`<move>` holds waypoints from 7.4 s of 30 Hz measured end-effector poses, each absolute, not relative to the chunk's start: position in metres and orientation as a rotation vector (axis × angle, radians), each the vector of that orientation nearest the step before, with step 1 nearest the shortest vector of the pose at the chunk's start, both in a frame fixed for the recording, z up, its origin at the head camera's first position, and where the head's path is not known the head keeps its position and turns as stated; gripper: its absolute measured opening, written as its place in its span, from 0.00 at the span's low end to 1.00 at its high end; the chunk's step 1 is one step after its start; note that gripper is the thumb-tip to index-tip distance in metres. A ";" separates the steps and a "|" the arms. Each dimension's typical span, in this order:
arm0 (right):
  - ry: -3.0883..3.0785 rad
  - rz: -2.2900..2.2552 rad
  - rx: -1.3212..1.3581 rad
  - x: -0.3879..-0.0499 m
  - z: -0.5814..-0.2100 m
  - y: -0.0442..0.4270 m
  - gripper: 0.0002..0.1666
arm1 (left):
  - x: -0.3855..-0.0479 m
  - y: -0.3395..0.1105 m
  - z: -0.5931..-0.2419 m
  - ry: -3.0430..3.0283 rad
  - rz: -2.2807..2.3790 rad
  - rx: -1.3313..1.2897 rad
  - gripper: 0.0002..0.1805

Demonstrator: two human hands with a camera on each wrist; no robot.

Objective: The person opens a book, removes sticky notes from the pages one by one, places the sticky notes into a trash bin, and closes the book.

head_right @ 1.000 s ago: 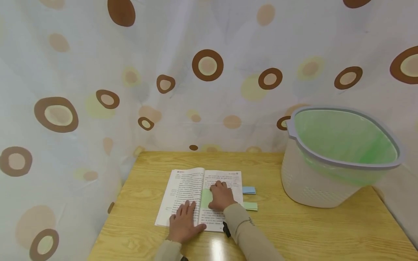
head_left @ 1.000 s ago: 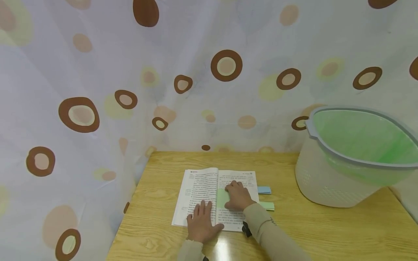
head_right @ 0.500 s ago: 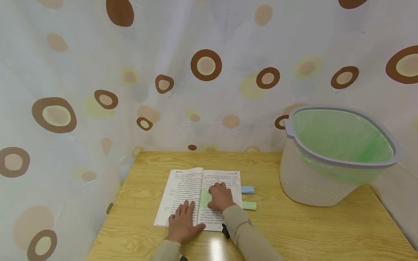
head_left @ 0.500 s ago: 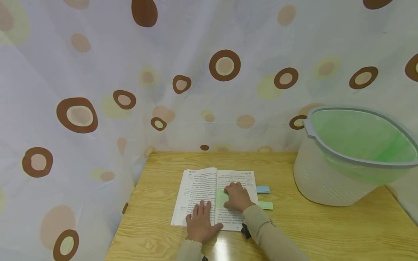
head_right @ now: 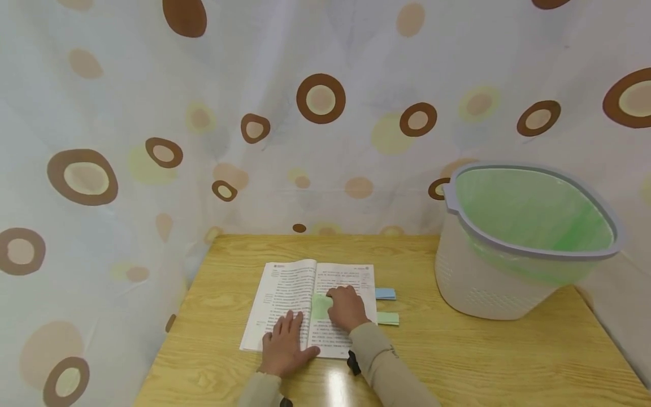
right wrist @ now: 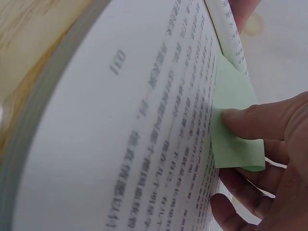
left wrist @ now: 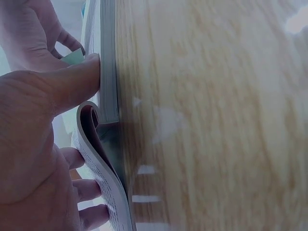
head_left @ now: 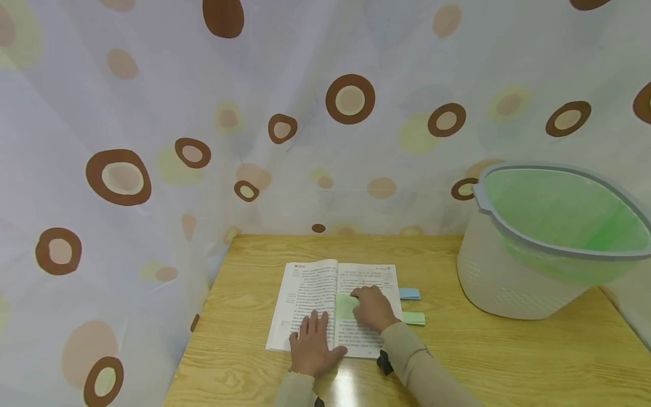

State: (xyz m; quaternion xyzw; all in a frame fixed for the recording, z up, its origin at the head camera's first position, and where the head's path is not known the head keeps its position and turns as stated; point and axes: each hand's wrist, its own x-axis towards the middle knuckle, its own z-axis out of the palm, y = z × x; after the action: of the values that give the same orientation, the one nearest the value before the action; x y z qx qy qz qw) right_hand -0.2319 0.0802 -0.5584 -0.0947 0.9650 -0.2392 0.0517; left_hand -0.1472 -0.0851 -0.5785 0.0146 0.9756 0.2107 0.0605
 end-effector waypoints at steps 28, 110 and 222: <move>2.930 -1.043 -0.246 -0.220 -0.533 0.121 0.18 | -0.148 -0.081 -0.567 2.904 0.651 0.040 0.49; 3.514 -1.440 0.856 -0.190 -0.358 0.353 0.24 | -0.148 -0.084 -0.583 2.916 0.694 0.043 0.50; 3.132 -1.133 -0.228 -0.193 -0.528 0.192 0.07 | -0.144 -0.082 -0.567 2.911 0.674 0.046 0.49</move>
State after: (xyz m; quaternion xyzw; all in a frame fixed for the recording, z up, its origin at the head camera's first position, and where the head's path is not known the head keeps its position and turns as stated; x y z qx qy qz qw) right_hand -0.1928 0.1924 -0.5282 -0.0679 0.9336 -0.3378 -0.0982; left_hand -0.1438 -0.0816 -0.5674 0.0154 0.9712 0.2250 0.0766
